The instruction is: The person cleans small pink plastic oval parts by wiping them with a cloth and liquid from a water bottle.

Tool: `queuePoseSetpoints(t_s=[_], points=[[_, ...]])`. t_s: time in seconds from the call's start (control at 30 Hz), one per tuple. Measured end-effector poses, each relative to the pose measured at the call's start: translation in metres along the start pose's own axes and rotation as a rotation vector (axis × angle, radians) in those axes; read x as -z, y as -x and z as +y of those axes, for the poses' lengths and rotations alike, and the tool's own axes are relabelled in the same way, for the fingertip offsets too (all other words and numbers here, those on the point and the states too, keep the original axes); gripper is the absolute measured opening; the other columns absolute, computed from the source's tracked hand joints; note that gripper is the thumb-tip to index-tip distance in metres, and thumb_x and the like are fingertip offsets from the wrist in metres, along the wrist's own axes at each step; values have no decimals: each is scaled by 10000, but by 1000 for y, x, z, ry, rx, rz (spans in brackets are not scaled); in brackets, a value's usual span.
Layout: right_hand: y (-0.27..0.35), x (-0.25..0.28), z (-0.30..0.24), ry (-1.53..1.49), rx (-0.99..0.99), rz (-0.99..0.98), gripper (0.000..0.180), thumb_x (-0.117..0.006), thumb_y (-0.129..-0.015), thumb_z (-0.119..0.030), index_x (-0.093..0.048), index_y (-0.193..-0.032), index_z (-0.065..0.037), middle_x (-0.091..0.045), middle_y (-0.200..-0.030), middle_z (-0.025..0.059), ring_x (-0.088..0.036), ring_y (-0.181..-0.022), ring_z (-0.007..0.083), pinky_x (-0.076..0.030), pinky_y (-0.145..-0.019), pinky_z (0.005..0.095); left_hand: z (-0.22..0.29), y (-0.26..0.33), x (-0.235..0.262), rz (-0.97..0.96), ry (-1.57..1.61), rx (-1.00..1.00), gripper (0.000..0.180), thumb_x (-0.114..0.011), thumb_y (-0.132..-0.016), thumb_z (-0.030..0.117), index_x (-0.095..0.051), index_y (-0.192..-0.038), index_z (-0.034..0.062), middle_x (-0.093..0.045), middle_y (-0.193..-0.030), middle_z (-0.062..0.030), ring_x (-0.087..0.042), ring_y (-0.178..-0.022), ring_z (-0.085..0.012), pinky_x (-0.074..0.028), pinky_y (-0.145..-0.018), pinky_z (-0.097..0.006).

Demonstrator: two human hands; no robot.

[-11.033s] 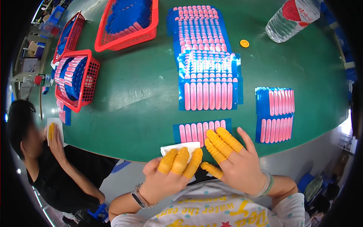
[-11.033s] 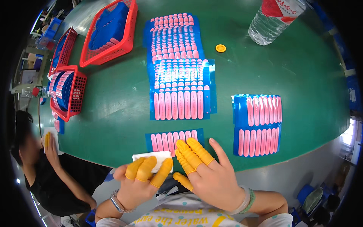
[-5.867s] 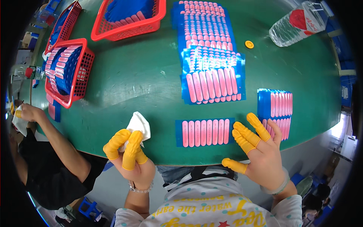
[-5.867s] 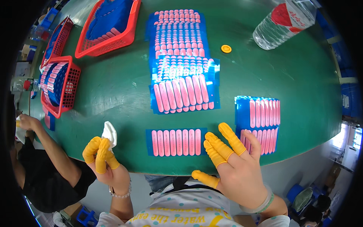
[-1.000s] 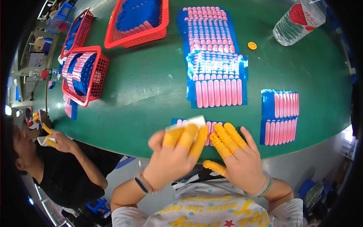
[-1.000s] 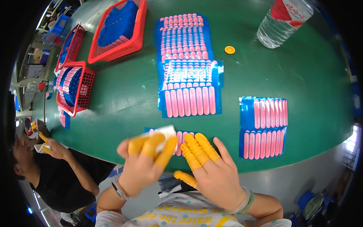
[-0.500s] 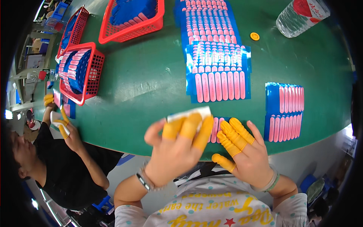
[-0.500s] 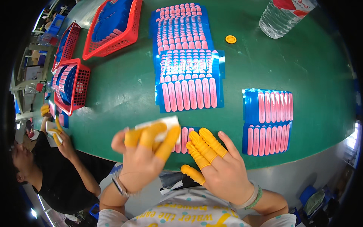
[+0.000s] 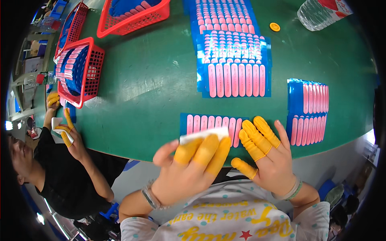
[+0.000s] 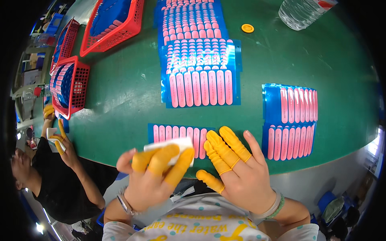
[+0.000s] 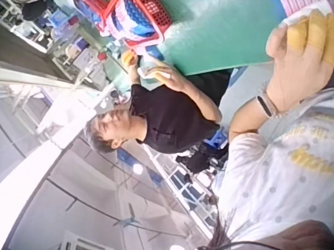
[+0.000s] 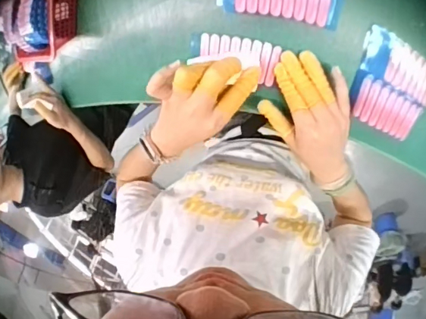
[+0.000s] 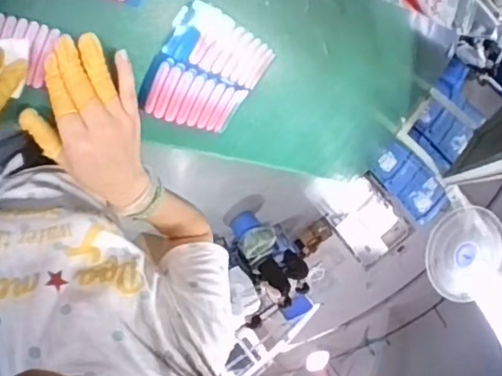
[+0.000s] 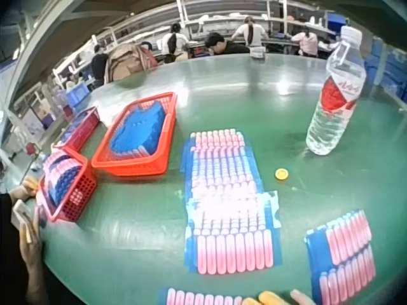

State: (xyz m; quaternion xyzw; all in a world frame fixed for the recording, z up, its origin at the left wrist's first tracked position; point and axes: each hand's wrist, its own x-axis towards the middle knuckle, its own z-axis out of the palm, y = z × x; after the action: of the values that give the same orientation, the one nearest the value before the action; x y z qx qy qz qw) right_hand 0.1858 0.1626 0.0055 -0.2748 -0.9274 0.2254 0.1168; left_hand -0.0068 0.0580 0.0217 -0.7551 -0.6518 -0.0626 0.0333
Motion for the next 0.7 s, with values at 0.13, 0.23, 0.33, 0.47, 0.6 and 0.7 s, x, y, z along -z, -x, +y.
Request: queuePoseSetpoints(t_s=[0.13, 0.23, 0.33, 0.47, 0.6, 0.7], points=[[1, 1, -4, 40, -24, -4, 524, -743, -826, -390, -673, -1208, -37, -635, -1308, 101, -562, -1271, 291, -336, -1121, 526, -13, -33, -19, 112, -79, -2, 331, -684, -764, 224, -761, -1086, 230, -605, -1120, 35, -502, -1039, -187, -253, -950, -474], [-1, 1, -5, 35, -43, -20, 525, -743, -823, -394, -678, -1200, -35, -639, -1303, 99, -562, -1273, 285, -335, -1121, 526, -8, -21, -16, 123, -123, -60, 307, -687, -763, 264, -766, -1059, 251, -605, -1116, 53, -499, -1036, -173, -252, -941, -477], [0, 3, -5, 23, -50, -46, 525, -744, -819, -396, -679, -1198, -37, -637, -1310, 95, -558, -1280, 278, -334, -1122, 524, 0, 9, -4, 43, -141, -170, 318, -705, -743, 254, -768, -1054, 264, -604, -1121, 65, -504, -1022, -156, -241, -944, -469], [-1, 8, 2, -42, -39, -40, 508, -741, -824, -390, -683, -1188, -40, -637, -1313, 87, -563, -1279, 275, -331, -1124, 526, 3, 17, 2, -36, -33, -122, 314, -711, -741, 244, -771, -1047, 269, -604, -1119, 76, -510, -1004, -142, -228, -948, -464], [3, 11, 5, 2, -8, -24, 470, -741, -826, -377, -697, -1154, -43, -662, -1273, 80, -584, -1255, 274, -329, -1126, 532, 3, 11, 3, -15, 28, -79, 327, -704, -728, 228, -770, -1046, 267, -606, -1116, 79, -514, -996, -132, -226, -953, -470], [4, 6, 4, 20, -13, -18, 451, -747, -820, -370, -708, -1125, -40, -675, -1247, 75, -594, -1241, 274, -338, -1122, 534, 0, 0, 5, -9, 3, -99, 347, -702, -715, 230, -770, -1054, 252, -608, -1122, 68, -517, -1008, -147, -247, -952, -469]])
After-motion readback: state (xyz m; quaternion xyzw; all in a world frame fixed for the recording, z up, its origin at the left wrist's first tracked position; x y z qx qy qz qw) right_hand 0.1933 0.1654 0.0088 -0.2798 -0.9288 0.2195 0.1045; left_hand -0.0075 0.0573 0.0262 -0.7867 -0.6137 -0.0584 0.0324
